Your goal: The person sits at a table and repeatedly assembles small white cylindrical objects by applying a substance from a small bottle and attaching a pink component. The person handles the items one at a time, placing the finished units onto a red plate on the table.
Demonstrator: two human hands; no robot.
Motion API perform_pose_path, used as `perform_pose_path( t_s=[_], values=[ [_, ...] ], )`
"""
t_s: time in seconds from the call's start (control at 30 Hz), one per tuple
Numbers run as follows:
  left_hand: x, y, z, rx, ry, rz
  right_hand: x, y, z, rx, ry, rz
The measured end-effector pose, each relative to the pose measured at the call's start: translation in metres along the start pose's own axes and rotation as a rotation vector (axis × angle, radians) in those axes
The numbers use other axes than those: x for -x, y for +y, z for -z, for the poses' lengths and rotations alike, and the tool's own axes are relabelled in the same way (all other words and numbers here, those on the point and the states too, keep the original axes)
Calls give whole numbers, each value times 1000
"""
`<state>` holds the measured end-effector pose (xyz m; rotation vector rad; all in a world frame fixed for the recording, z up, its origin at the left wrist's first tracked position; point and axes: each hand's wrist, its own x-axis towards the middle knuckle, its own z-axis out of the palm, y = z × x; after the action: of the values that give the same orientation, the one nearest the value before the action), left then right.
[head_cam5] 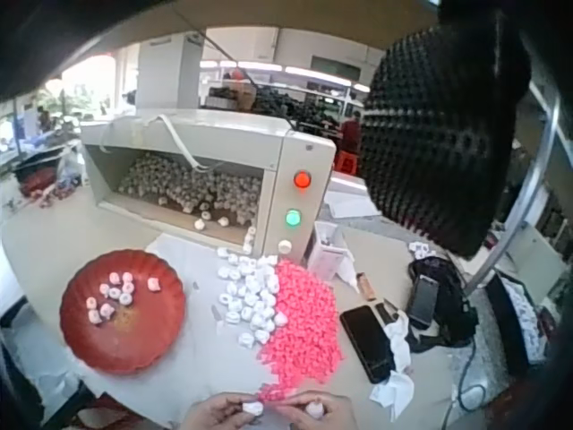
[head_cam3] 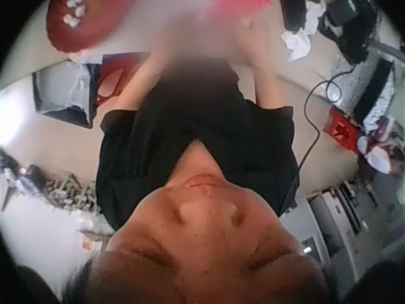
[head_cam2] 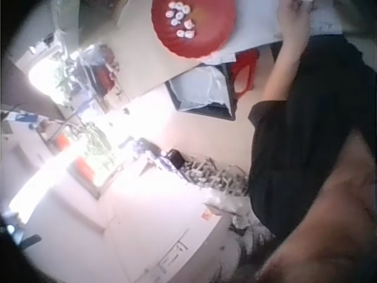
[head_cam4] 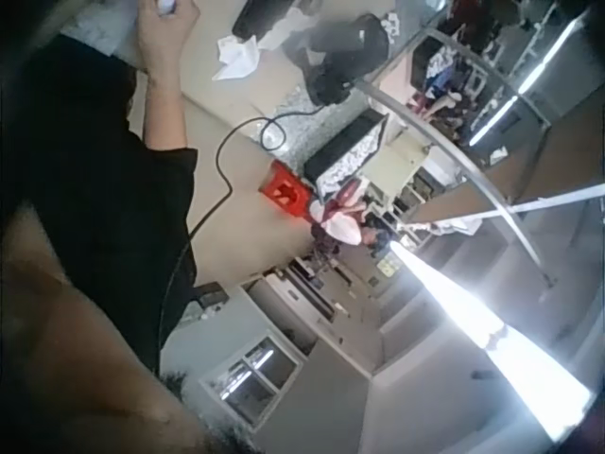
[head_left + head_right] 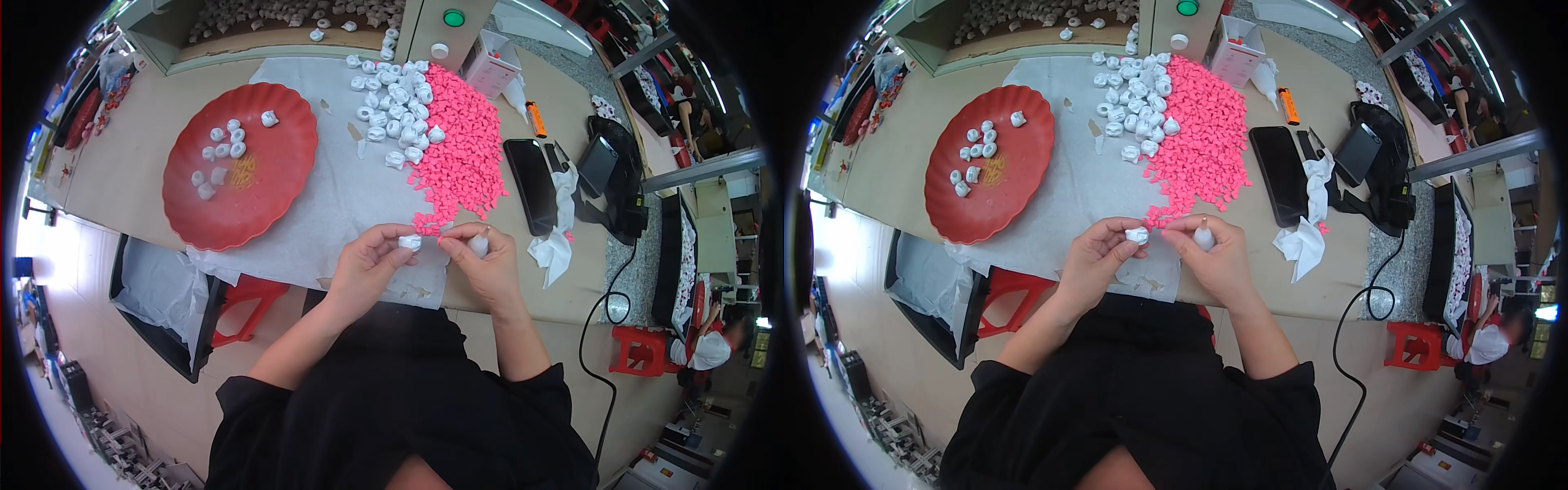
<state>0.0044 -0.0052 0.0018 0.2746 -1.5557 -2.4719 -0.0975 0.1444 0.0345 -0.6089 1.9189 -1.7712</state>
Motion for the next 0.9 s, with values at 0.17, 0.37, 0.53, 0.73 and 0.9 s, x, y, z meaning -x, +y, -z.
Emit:
perform_pose_path(
  t_s=[0.17,0.37,0.53,0.73,0.9],
  values=[
    [1,1,-5,-32,-6,-30,5,5,-17,-327,-41,-104],
    [4,-2,-1,-91,-31,-39,5,9,-19,-284,-48,-124],
    [4,-1,0,-206,-33,-65,4,5,-19,-270,-65,-139],
    [5,2,1,-200,-21,-30,3,6,-20,-173,-67,-127],
    [4,3,2,-149,-20,2,3,6,-26,-128,-27,-97]
  ],
)
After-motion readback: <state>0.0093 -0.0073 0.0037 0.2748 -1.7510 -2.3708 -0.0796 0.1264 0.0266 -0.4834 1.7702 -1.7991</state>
